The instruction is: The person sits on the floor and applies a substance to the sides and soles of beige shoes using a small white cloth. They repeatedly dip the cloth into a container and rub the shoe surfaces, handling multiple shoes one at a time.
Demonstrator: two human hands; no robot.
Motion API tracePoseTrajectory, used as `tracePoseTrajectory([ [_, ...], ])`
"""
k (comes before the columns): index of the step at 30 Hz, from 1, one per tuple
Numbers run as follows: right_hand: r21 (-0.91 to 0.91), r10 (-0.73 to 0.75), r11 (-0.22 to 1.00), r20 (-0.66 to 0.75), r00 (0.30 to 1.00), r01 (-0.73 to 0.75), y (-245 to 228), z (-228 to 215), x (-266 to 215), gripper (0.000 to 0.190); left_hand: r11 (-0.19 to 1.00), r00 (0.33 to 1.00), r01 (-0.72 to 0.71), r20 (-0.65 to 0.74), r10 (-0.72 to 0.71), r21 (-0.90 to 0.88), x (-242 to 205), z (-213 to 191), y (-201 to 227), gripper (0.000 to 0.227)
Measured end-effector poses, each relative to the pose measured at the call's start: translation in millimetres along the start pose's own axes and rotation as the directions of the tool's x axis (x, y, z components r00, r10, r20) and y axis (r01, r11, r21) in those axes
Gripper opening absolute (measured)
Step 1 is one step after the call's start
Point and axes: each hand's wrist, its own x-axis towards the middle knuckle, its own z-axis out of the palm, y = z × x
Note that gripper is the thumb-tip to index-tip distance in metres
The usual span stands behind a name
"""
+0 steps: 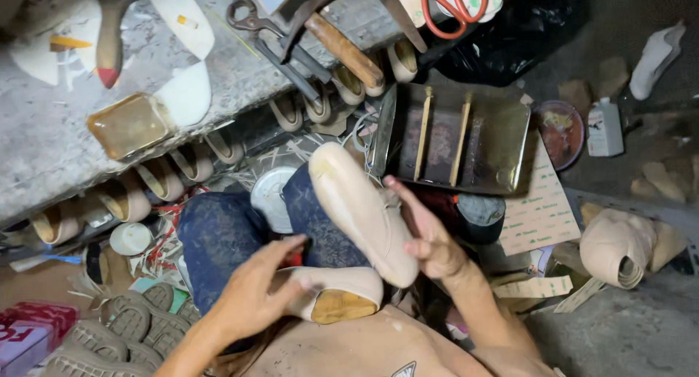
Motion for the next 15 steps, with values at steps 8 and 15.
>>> tracePoseTrajectory([
  [8,-0.266,-0.199,0.959,-0.385,0.901,0.098,-39.5,-98.9,-23.7,0.109,0.963,0.957,-0.253,0.167,0.235,0.091,7.8,47.6,-30.7,0.113],
  [15,-0.369,-0.204,0.927,-0.647,0.734,-0.067,-56.2,-135.1,-0.8,0.085,0.875,0.901,-0.420,-0.001,0.433,0.240,16.0,71.4,-38.4,0.092],
])
